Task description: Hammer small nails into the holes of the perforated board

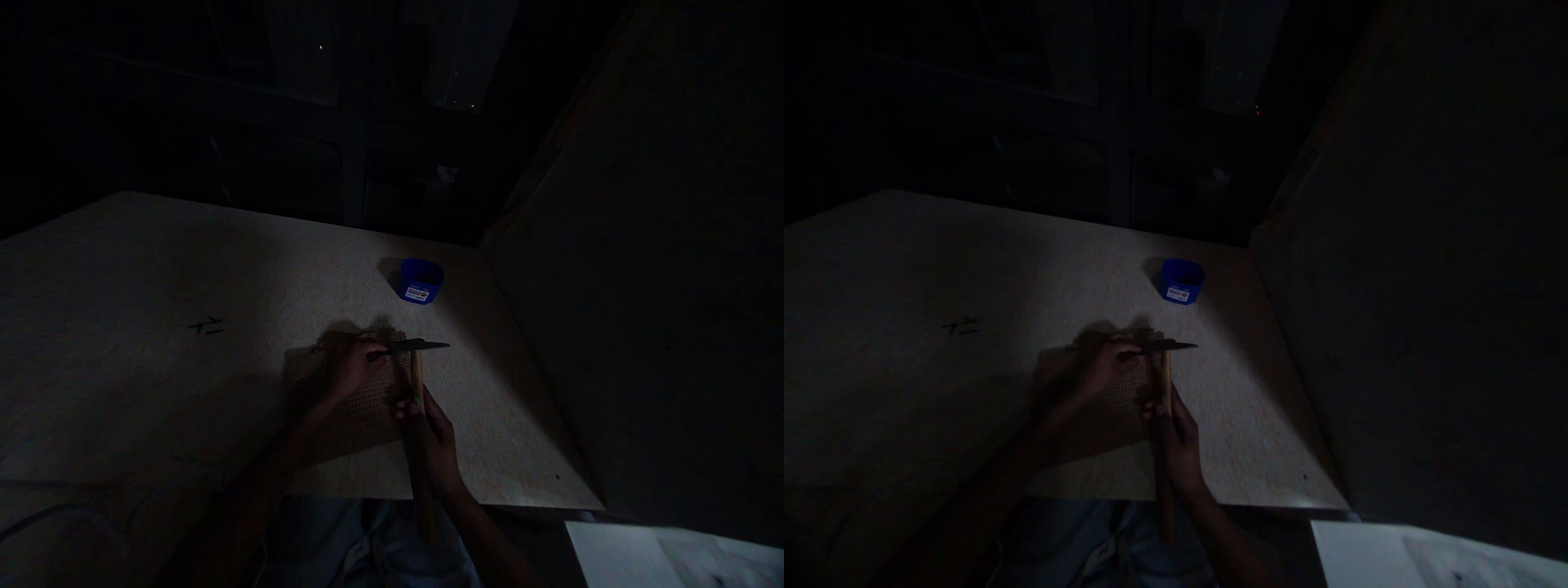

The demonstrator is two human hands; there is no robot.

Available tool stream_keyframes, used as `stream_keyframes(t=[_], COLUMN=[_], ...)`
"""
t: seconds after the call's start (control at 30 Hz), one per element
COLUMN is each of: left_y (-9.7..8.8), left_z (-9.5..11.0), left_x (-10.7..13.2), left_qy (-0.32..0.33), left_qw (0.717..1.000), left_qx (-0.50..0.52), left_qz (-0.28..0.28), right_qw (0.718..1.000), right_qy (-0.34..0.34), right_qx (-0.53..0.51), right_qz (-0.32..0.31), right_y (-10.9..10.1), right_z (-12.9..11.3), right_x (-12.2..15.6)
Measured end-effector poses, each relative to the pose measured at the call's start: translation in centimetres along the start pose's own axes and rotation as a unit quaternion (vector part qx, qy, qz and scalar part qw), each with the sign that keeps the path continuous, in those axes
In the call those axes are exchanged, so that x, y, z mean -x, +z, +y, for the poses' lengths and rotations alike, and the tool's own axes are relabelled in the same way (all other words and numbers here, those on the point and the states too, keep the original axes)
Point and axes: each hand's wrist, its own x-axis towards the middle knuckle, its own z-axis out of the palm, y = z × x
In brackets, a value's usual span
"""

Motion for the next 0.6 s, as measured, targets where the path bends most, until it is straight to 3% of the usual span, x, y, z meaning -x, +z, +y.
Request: stream_keyframes(t=[0.2,0.43,0.6], left_y=[0.2,-0.2,-0.9], left_z=[-0.2,-1.0,0.0], left_x=[-0.2,-0.3,0.7], left_qy=[-0.011,-0.023,-0.026], left_qw=[0.999,0.995,0.997], left_qx=[0.031,0.095,0.071], left_qz=[0.012,-0.021,-0.031], right_qw=[1.000,1.000,0.999], right_qy=[0.001,0.001,0.002], right_qx=[-0.008,-0.020,-0.037], right_qz=[0.004,0.004,0.005], right_y=[0.1,0.2,0.3], right_z=[-0.2,-0.1,-0.5], right_x=[0.0,-0.1,-0.1])
